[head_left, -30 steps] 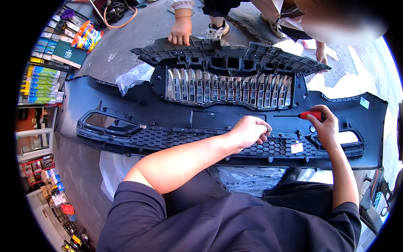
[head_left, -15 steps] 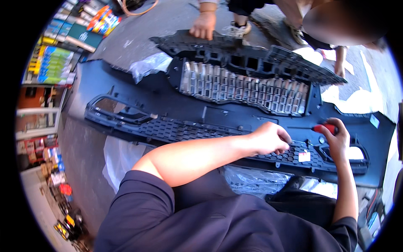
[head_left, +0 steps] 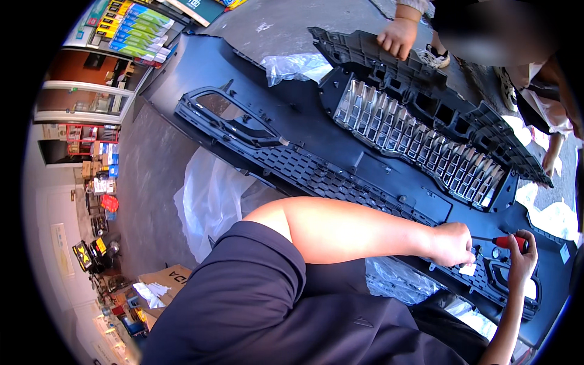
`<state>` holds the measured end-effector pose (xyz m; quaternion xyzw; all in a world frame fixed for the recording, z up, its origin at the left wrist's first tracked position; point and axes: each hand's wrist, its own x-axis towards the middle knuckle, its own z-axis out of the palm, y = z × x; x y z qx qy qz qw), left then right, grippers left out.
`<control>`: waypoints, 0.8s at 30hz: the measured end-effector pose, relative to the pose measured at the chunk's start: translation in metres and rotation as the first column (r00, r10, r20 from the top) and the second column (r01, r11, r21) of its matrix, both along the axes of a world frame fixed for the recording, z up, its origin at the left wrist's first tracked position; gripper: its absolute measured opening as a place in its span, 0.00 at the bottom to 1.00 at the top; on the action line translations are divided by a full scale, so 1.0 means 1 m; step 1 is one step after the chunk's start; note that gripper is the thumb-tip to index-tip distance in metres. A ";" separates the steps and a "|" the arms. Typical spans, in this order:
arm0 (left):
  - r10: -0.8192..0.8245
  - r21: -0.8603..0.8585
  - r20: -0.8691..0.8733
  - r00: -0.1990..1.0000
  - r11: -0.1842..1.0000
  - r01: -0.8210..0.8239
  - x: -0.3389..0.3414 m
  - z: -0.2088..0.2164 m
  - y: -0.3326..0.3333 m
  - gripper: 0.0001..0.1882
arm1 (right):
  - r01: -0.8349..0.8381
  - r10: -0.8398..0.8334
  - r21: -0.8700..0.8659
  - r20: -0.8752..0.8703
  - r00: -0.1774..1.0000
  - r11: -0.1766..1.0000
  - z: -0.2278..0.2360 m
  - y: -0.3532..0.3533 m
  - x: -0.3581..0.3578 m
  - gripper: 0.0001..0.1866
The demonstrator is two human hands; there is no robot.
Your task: The person assembles a car bumper by using a screwdriver to snap in clips and secure the plastic grille and trim components together.
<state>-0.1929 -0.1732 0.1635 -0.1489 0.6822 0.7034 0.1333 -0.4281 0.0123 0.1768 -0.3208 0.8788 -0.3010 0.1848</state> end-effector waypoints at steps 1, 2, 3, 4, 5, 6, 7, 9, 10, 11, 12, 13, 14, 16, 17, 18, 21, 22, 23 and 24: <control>-0.003 -0.015 -0.024 1.000 1.000 0.002 -0.001 -0.001 0.002 0.16 | 0.000 0.000 0.006 -0.001 1.000 1.000 0.000 -0.001 0.000 0.14; 0.004 -0.030 -0.020 1.000 1.000 -0.004 -0.001 -0.003 0.004 0.15 | 0.000 0.000 0.013 -0.003 1.000 1.000 -0.001 -0.001 0.000 0.14; 0.011 -0.041 -0.026 1.000 0.999 -0.012 0.000 -0.006 0.003 0.15 | 0.000 0.000 0.019 -0.004 1.000 1.000 -0.001 -0.003 0.000 0.14; 0.015 -0.048 -0.036 0.999 0.999 -0.016 0.000 -0.006 0.003 0.15 | 0.007 -0.007 0.033 0.004 1.000 0.999 0.001 -0.004 0.001 0.14; 0.019 -0.055 -0.047 0.999 0.998 -0.021 0.000 -0.007 0.003 0.15 | 0.004 -0.004 0.031 0.000 1.000 0.999 0.001 -0.006 0.002 0.14; 0.020 -0.059 -0.045 0.999 0.998 -0.023 0.000 -0.008 0.003 0.15 | 0.001 -0.001 0.030 -0.003 1.000 1.000 0.001 -0.007 0.003 0.14; 0.021 -0.064 -0.044 0.999 0.998 -0.024 0.001 -0.008 0.002 0.15 | -0.001 0.001 0.027 -0.007 1.000 1.000 0.001 -0.009 0.003 0.14; 0.019 -0.065 -0.034 0.999 0.998 -0.022 0.002 -0.008 0.003 0.14 | -0.007 0.008 0.031 -0.011 1.000 0.999 0.000 -0.009 0.002 0.13; 0.016 -0.066 -0.023 1.000 0.998 -0.017 0.003 -0.003 0.002 0.14 | -0.009 0.010 0.038 -0.016 1.000 0.999 0.000 -0.007 0.000 0.13; 0.013 -0.068 -0.012 1.000 0.998 -0.013 0.003 0.001 0.000 0.14 | -0.011 0.012 0.045 -0.020 1.000 0.999 0.000 -0.007 -0.001 0.13; 0.019 -0.031 0.033 0.999 0.999 -0.018 0.004 0.007 -0.003 0.11 | -0.018 0.019 0.021 -0.034 0.999 1.000 -0.002 -0.008 0.001 0.13; 0.053 -0.018 0.024 0.998 0.998 -0.053 0.005 -0.002 0.000 0.11 | -0.022 0.022 0.024 -0.023 0.999 0.999 0.000 -0.011 0.004 0.13; 0.081 -0.006 0.014 0.997 0.997 -0.081 0.003 -0.015 0.005 0.12 | -0.020 0.020 0.025 -0.013 1.000 0.999 0.003 -0.013 0.007 0.13; 0.136 0.052 0.048 0.990 0.989 -0.138 0.001 -0.020 0.007 0.17 | -0.018 0.018 0.020 0.003 1.000 1.000 0.005 -0.015 0.010 0.12; 0.162 0.078 0.072 0.984 0.983 -0.167 0.002 -0.017 0.004 0.17 | -0.013 0.013 0.029 0.009 1.000 1.000 0.006 -0.016 0.010 0.12; 0.184 0.102 0.097 0.978 0.976 -0.193 0.002 -0.015 0.001 0.17 | -0.005 0.004 0.038 0.016 1.000 0.999 0.006 -0.016 0.010 0.13; 0.264 0.182 0.159 0.951 0.939 -0.291 -0.002 -0.012 0.000 0.15 | -0.029 0.030 0.015 -0.026 0.999 0.999 0.012 -0.015 0.013 0.12; 0.235 0.175 0.192 0.953 0.947 -0.269 -0.006 -0.014 0.001 0.15 | -0.044 0.043 -0.021 -0.038 0.998 0.999 0.007 -0.009 0.008 0.13; 0.219 0.324 0.239 0.946 0.901 -0.290 -0.008 -0.022 -0.002 0.15 | -0.054 0.051 -0.053 -0.050 0.997 0.997 0.001 -0.004 0.002 0.13; 0.237 0.380 0.180 0.955 0.879 -0.290 -0.009 -0.043 0.001 0.15 | -0.005 0.005 0.014 -0.001 1.000 1.000 0.013 -0.014 0.009 0.14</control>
